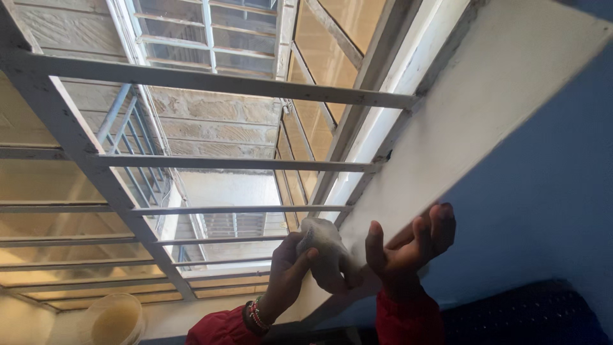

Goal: The person wipes a window frame and the bars of a security gate with a cloth, dipping the cloth into a bowl of liquid.

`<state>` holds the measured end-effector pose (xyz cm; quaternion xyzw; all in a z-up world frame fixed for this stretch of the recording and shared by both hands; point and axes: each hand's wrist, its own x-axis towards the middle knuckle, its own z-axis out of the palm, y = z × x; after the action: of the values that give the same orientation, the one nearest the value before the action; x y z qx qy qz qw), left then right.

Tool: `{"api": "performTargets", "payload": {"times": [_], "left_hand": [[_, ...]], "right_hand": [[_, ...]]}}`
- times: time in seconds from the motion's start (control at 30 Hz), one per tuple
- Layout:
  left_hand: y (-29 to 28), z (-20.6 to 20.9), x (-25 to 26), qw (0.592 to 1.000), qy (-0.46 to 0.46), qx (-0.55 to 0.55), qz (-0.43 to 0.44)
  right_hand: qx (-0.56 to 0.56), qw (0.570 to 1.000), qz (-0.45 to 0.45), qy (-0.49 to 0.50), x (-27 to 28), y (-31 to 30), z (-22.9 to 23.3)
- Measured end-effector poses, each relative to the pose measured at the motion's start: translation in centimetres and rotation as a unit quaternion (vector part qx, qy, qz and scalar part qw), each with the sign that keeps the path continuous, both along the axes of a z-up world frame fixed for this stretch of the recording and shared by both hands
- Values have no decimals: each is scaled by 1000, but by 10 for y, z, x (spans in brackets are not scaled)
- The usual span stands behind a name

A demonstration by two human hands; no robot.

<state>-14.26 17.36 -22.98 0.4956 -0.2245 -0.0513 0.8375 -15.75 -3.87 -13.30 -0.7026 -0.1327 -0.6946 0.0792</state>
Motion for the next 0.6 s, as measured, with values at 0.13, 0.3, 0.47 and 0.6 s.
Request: {"api": "performTargets", "payload": {"times": [0.13, 0.3, 0.47, 0.6], "left_hand": [[-19, 9, 17, 998, -54, 34, 12], [-39, 30, 23, 988, -141, 53, 25], [-42, 52, 26, 983, -174, 49, 20], [-49, 61, 33, 951, -272, 137, 59]], "right_hand": [[43, 997, -42, 42, 2, 3, -5], [62, 997, -23, 36, 5, -5, -7], [50, 998, -15, 33, 2, -5, -7], [26, 999, 22, 4, -5, -2, -12]]}}
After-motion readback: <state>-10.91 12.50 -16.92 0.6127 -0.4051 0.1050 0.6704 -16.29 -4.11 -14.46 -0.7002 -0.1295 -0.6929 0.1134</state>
